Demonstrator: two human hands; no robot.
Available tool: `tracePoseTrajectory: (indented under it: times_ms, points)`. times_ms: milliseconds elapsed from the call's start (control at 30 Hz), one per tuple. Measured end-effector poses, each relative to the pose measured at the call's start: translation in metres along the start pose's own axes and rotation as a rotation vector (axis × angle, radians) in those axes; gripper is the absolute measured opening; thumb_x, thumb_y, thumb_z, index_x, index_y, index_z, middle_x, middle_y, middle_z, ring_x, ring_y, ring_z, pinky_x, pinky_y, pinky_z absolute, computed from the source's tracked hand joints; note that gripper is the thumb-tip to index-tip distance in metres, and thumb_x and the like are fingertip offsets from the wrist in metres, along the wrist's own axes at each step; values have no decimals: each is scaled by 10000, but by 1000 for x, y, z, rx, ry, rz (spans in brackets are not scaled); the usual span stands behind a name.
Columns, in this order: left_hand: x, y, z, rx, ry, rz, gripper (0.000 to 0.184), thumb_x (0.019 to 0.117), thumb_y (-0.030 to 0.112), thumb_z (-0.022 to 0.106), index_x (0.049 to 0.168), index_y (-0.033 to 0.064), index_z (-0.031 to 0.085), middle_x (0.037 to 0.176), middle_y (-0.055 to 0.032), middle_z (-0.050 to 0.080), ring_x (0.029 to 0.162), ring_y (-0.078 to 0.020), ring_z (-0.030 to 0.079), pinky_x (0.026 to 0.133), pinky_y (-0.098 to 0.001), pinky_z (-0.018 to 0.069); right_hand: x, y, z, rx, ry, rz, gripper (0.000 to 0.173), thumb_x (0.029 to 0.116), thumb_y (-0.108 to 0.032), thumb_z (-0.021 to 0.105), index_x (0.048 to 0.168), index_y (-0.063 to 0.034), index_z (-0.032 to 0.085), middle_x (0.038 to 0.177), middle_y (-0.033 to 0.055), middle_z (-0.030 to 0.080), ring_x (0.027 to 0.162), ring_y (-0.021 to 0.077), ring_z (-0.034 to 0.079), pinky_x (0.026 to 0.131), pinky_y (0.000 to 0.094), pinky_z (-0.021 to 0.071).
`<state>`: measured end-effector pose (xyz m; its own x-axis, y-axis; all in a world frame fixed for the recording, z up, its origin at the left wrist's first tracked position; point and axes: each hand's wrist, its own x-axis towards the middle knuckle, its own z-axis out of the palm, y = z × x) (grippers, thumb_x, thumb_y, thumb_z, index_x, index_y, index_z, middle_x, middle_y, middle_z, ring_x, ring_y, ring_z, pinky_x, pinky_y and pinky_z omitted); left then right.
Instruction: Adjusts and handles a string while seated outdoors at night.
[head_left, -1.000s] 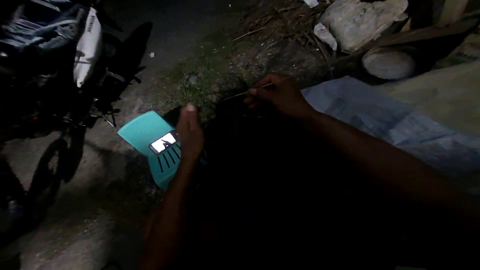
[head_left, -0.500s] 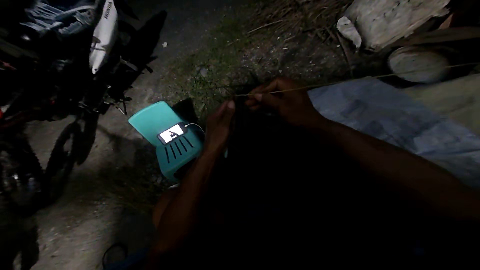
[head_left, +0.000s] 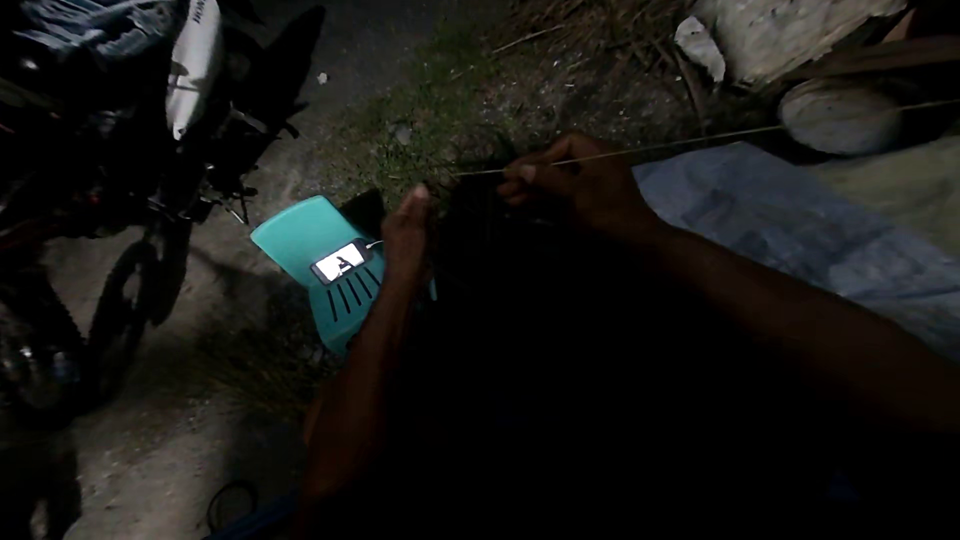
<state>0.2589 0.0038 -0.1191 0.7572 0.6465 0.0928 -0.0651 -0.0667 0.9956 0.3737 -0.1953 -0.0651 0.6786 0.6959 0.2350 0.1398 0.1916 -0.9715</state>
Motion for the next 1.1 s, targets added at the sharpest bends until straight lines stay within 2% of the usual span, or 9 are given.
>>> tracePoseTrajectory:
  times_ms: [100,167,267,400,467,733,900,967,1100]
  points:
    - [5,-4,-4,-22,38,-17,319,1113,310,406,1172,103,642,622,79,460,466,-36,409,432,-194,388,0,0,-4,24,0,-26,52,1019,-34,589,1066,-15,581,1055,72,754,885,169,766,830,319,651]
    - [-14,4,8,114,-57,27,338,1111,352,394,1186,135,643,624,65,451,469,-46,409,434,-207,395,1,5,-5,-33,-22,-85,56,1014,-25,587,1062,1,597,1083,67,742,889,150,760,832,308,648]
    - [-18,9,15,112,-141,23,365,1112,322,404,1279,104,644,626,72,461,470,-29,403,437,-190,382,2,10,-9,-237,-122,-282,114,1010,-23,571,1070,54,632,1139,86,705,939,87,730,855,258,627]
    - [-28,14,19,173,-170,-31,352,1108,387,410,1210,168,665,664,35,497,473,-51,403,421,-204,372,7,22,-18,-467,-202,-632,162,1004,-58,586,1024,64,690,1118,137,709,989,114,704,896,261,590]
    - [-32,18,23,166,-217,10,323,1106,311,422,1158,113,671,684,54,518,516,-33,436,471,-198,397,6,21,-19,-504,-207,-685,160,1000,-46,580,1016,64,695,1115,146,709,1003,127,697,915,258,577]
    - [-20,14,14,-25,-210,-149,370,1121,308,363,1273,97,627,627,69,454,443,-26,402,401,-171,383,3,15,-23,-368,-205,-611,154,1012,-37,569,1039,82,662,1130,138,704,955,111,716,864,267,615]
    - [-2,3,4,-58,-117,-238,365,1128,331,331,1197,95,601,612,63,448,425,-34,392,391,-180,382,1,6,-25,-261,-159,-491,114,1012,-14,567,1051,75,626,1155,106,698,959,108,731,857,276,634]
    - [-9,4,11,-117,-132,-238,397,1128,320,330,1280,79,606,638,55,469,438,-36,407,401,-183,397,-1,4,-25,-252,-84,-400,126,1017,-43,567,1080,57,610,1140,89,713,943,106,737,847,278,636]
    - [-3,-4,17,-272,158,-132,349,1132,349,296,1096,131,567,618,72,467,436,-38,433,413,-192,424,1,-4,-11,61,93,-112,68,1038,-51,548,1096,-35,516,1063,75,741,880,191,767,817,347,657]
